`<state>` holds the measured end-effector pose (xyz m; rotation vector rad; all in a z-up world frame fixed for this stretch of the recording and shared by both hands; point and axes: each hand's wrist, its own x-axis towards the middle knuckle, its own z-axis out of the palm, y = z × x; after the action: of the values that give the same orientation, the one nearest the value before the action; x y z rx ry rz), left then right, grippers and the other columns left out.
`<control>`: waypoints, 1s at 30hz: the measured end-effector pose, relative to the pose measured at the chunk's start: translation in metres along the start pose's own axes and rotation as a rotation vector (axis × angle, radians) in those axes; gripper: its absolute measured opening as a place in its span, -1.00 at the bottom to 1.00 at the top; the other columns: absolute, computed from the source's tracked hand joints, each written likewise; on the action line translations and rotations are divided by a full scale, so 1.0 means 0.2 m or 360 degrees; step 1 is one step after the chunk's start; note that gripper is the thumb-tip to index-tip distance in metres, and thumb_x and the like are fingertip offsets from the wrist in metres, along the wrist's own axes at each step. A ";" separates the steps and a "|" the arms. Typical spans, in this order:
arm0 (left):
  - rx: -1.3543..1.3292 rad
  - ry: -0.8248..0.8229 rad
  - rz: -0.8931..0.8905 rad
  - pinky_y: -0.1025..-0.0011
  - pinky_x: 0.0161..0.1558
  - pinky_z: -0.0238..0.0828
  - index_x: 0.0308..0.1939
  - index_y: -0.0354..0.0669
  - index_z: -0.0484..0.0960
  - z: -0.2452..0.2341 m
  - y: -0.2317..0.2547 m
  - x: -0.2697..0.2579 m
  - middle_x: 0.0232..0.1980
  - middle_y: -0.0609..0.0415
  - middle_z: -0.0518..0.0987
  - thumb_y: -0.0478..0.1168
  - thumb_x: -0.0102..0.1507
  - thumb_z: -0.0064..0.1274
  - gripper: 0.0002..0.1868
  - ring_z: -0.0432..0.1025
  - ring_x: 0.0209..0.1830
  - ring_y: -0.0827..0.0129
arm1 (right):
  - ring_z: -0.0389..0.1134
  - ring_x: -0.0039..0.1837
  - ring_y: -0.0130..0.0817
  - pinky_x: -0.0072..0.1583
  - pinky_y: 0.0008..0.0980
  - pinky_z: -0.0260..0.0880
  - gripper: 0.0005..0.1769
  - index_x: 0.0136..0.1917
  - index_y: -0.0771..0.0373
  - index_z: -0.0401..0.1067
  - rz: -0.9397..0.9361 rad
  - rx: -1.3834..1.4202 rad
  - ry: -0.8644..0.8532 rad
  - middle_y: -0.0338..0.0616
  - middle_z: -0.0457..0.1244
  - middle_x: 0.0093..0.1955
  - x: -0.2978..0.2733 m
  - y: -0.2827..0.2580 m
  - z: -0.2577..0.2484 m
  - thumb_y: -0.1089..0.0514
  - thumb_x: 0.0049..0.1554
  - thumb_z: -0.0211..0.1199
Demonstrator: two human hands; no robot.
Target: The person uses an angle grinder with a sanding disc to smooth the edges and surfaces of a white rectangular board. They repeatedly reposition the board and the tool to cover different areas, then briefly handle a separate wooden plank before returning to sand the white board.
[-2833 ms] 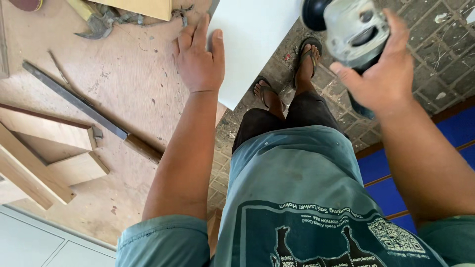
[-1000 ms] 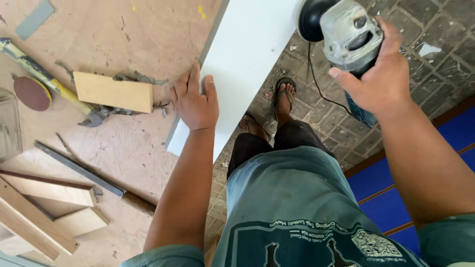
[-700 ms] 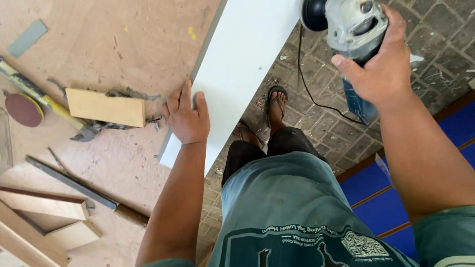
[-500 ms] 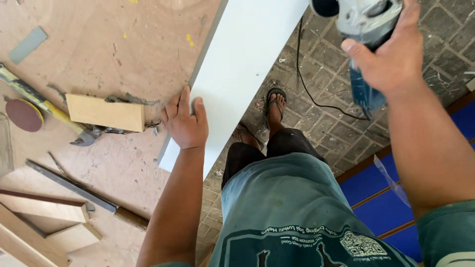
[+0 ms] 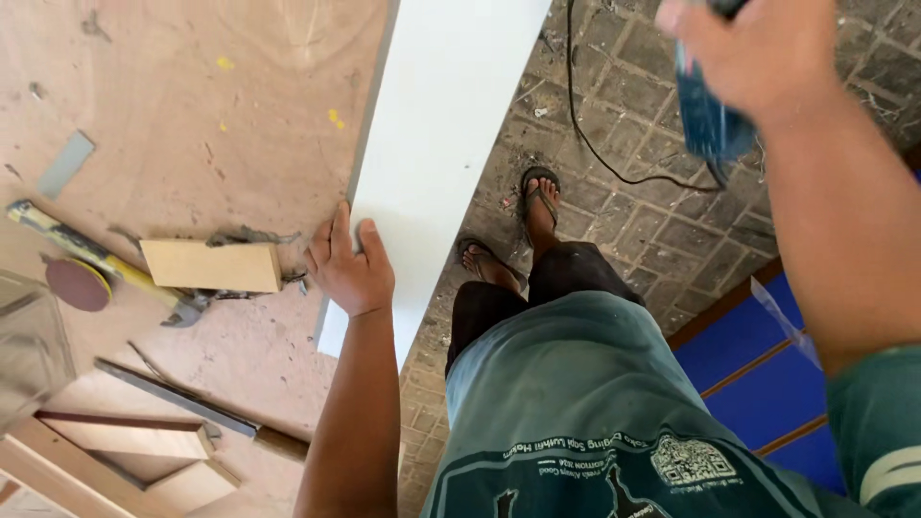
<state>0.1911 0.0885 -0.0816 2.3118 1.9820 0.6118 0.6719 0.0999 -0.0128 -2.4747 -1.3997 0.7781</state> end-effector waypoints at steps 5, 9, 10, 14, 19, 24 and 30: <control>0.0035 -0.0045 -0.0016 0.01 0.13 0.39 0.19 -0.10 0.71 0.00 0.00 0.00 0.15 0.00 0.63 0.00 0.42 0.09 -0.63 0.47 0.05 0.02 | 0.31 0.25 0.27 0.07 0.09 0.46 0.01 0.50 0.41 0.08 0.0138 0.0122 -0.0247 0.36 0.23 0.29 -0.26 -0.21 -0.07 0.04 0.05 0.65; 0.0048 -0.0053 -0.0030 0.04 0.00 0.43 0.19 -0.09 0.71 0.00 0.00 0.01 0.14 0.00 0.62 -0.03 0.42 0.10 -0.65 0.45 0.04 0.02 | 0.45 -0.02 -0.02 -0.26 -0.11 0.52 0.23 0.64 0.25 0.02 0.0022 0.0088 -0.0594 0.18 0.31 0.27 -0.40 -0.21 0.06 -0.16 -0.10 0.58; 0.0041 -0.0059 -0.0038 0.05 -0.01 0.42 0.18 -0.09 0.71 0.00 0.01 0.01 0.13 -0.01 0.61 -0.02 0.42 0.09 -0.65 0.45 0.02 0.02 | 0.46 -0.06 -0.09 -0.26 -0.16 0.50 0.17 0.59 0.22 0.12 -0.0064 0.0073 -0.0675 0.13 0.31 0.33 -0.43 -0.22 0.09 -0.18 -0.13 0.58; 0.0070 0.0042 0.0068 0.21 -0.05 0.42 0.16 0.05 0.74 0.03 -0.06 0.01 0.00 0.13 0.62 0.16 0.40 0.07 -0.58 0.49 -0.10 0.18 | 0.48 -0.01 0.33 0.00 0.14 0.59 0.04 0.43 0.37 0.09 -0.0628 0.0223 -0.0444 0.48 0.32 0.17 -0.52 -0.14 0.17 -0.02 -0.11 0.60; 0.0034 -0.0025 0.0050 0.18 -0.06 0.41 0.15 -0.01 0.72 0.00 -0.02 0.03 -0.01 0.08 0.60 0.13 0.43 0.00 -0.58 0.46 -0.09 0.15 | 0.46 -0.15 0.36 -0.04 0.17 0.58 0.13 0.54 0.31 -0.03 -0.0705 0.0322 -0.0308 0.51 0.33 -0.01 -0.48 -0.12 0.19 -0.09 -0.04 0.57; 0.0047 -0.0066 0.0010 0.03 0.01 0.39 0.18 -0.11 0.70 -0.02 0.02 0.03 0.12 -0.03 0.62 -0.04 0.43 0.07 -0.66 0.45 0.00 0.01 | 0.41 0.13 0.14 -0.06 0.02 0.55 0.31 0.66 0.27 -0.09 -0.0005 0.0009 -0.0638 0.23 0.23 0.38 -0.32 -0.16 0.09 -0.22 -0.10 0.57; 0.0035 -0.0089 -0.0025 0.04 0.02 0.37 0.20 -0.10 0.69 -0.01 0.01 0.02 0.12 0.00 0.61 -0.05 0.42 0.09 -0.65 0.44 0.00 0.03 | 0.38 0.19 0.28 -0.05 0.04 0.50 0.14 0.62 0.37 -0.07 -0.0206 0.0193 -0.0192 0.38 0.28 0.29 -0.16 -0.04 0.04 -0.06 0.06 0.58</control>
<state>0.1935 0.0914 -0.0774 2.2963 1.9904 0.5211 0.6484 0.0757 -0.0054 -2.2554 -1.4886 0.9671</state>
